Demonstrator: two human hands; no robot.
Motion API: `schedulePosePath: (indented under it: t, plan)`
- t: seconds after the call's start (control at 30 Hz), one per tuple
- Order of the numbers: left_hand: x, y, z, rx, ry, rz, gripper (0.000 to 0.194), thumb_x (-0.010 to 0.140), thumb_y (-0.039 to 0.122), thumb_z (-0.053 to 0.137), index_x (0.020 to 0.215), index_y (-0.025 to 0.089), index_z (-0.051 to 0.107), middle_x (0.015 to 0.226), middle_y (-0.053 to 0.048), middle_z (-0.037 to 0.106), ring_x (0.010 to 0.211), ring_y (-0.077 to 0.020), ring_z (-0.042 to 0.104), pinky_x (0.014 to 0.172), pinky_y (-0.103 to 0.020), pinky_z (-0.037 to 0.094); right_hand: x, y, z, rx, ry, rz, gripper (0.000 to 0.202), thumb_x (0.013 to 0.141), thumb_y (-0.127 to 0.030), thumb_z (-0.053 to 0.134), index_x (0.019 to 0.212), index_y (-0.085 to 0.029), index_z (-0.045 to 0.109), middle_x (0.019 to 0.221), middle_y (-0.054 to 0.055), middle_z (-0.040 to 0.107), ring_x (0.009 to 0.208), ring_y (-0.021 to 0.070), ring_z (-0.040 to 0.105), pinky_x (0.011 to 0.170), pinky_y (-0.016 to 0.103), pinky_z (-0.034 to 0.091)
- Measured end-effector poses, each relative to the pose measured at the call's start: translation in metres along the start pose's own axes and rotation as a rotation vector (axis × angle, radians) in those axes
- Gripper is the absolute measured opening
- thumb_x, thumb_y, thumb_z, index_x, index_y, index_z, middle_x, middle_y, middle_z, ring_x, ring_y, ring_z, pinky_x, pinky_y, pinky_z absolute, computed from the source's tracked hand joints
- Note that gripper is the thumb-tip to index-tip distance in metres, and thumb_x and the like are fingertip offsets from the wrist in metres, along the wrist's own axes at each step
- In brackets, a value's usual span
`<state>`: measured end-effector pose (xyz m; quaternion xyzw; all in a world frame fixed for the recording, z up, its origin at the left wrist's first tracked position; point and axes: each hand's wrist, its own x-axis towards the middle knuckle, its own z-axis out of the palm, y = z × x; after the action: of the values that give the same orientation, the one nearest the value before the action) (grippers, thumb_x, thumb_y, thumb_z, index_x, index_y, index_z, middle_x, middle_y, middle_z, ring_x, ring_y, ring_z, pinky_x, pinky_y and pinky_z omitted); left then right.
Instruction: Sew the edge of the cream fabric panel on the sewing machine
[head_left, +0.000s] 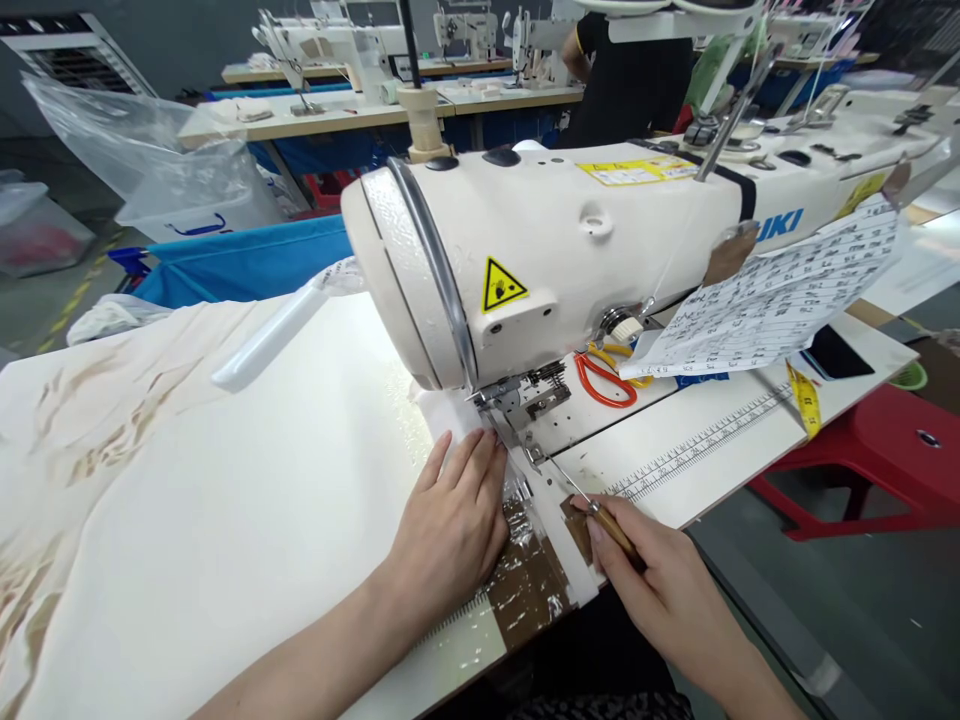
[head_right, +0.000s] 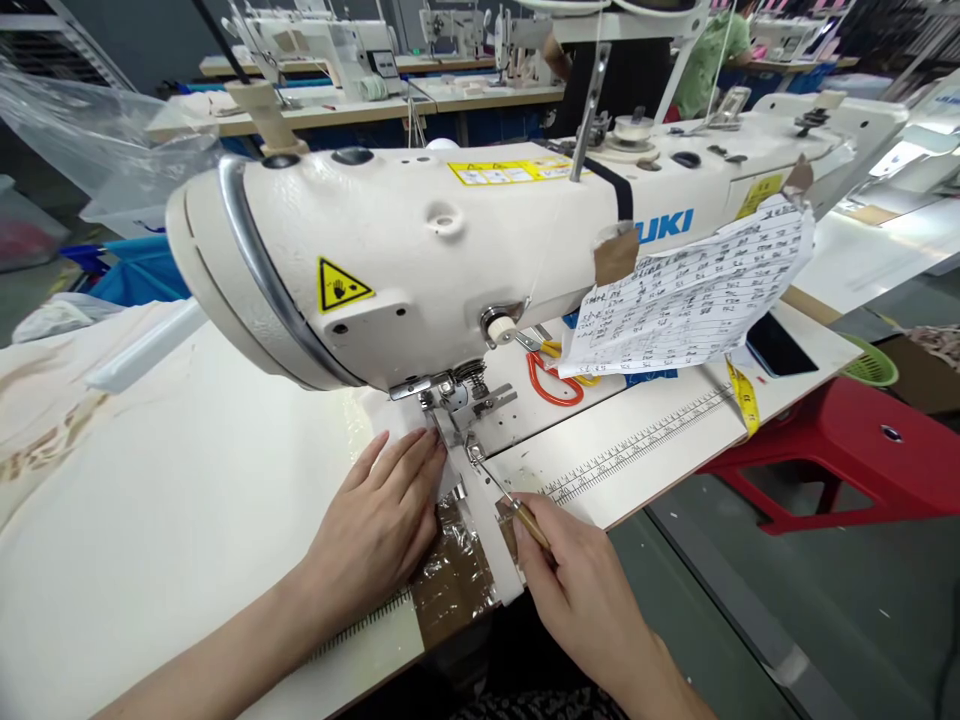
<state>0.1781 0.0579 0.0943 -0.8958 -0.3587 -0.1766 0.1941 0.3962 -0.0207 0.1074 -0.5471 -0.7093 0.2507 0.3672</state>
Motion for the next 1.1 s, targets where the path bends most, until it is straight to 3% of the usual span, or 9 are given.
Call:
schedulePosePath:
  t: [0.2, 0.3, 0.43, 0.6, 0.83, 0.93, 1.1]
  plan:
    - [-0.001, 0.002, 0.001, -0.018, -0.003, -0.012, 0.046, 0.096, 0.025, 0.034, 0.131, 0.005, 0.055, 0.136, -0.017, 0.056, 0.127, -0.0307, 0.051, 0.112, -0.049, 0.036, -0.002, 0.002, 0.002, -0.017, 0.054, -0.015, 0.024, 0.104, -0.028, 0.043, 0.121, -0.025, 0.058, 0.097, 0.001, 0.069, 0.084, 0.0136, 0.067, 0.074, 0.021, 0.052]
    - [-0.001, 0.002, 0.001, -0.028, 0.006, -0.009, 0.046, 0.095, 0.025, 0.034, 0.131, 0.005, 0.055, 0.136, -0.018, 0.056, 0.127, -0.0309, 0.051, 0.111, -0.049, 0.037, -0.002, 0.003, 0.004, -0.032, 0.105, -0.005, 0.026, 0.103, -0.029, 0.045, 0.126, -0.025, 0.056, 0.098, 0.002, 0.070, 0.083, 0.0147, 0.068, 0.079, 0.023, 0.054]
    - [-0.001, 0.001, 0.001, -0.039, 0.002, -0.005, 0.046, 0.095, 0.026, 0.035, 0.130, 0.004, 0.055, 0.135, -0.018, 0.056, 0.129, -0.0313, 0.050, 0.110, -0.049, 0.039, -0.003, 0.004, 0.007, 0.017, 0.137, 0.020, 0.037, 0.103, -0.029, 0.046, 0.140, -0.027, 0.043, 0.092, 0.001, 0.068, 0.075, 0.0143, 0.066, 0.069, 0.021, 0.055]
    - [0.000, -0.001, 0.002, -0.044, -0.005, -0.014, 0.047, 0.096, 0.026, 0.033, 0.132, 0.004, 0.054, 0.137, -0.019, 0.055, 0.129, -0.0319, 0.050, 0.109, -0.049, 0.042, 0.001, -0.001, 0.012, 0.045, 0.187, -0.115, 0.026, 0.101, -0.021, 0.047, 0.126, -0.029, 0.052, 0.104, 0.003, 0.064, 0.089, 0.0148, 0.065, 0.071, 0.021, 0.052]
    - [0.003, -0.009, 0.007, -0.077, -0.014, -0.032, 0.048, 0.096, 0.024, 0.036, 0.135, -0.001, 0.048, 0.140, -0.023, 0.050, 0.132, -0.0343, 0.045, 0.110, -0.050, 0.043, 0.020, -0.011, 0.024, 0.154, 0.109, -0.329, 0.018, 0.098, -0.014, 0.046, 0.111, -0.021, 0.055, 0.086, 0.002, 0.054, 0.074, 0.0155, 0.055, 0.064, 0.028, 0.046]
    - [0.006, -0.013, 0.009, -0.130, -0.017, -0.069, 0.047, 0.097, 0.022, 0.034, 0.135, -0.002, 0.047, 0.136, -0.024, 0.051, 0.128, -0.0336, 0.047, 0.106, -0.050, 0.047, 0.028, -0.012, 0.034, 0.014, 0.119, -0.412, 0.015, 0.097, -0.013, 0.046, 0.106, -0.018, 0.056, 0.080, 0.002, 0.054, 0.069, 0.0155, 0.053, 0.059, 0.027, 0.043]
    - [0.008, -0.018, 0.011, -0.194, 0.022, -0.094, 0.043, 0.097, 0.022, 0.035, 0.130, -0.001, 0.051, 0.126, -0.023, 0.054, 0.118, -0.0322, 0.052, 0.098, -0.047, 0.053, 0.040, -0.014, 0.049, -0.343, 0.110, -0.438, 0.023, 0.101, -0.017, 0.042, 0.119, -0.013, 0.056, 0.085, 0.006, 0.060, 0.065, 0.0160, 0.057, 0.055, 0.027, 0.043]
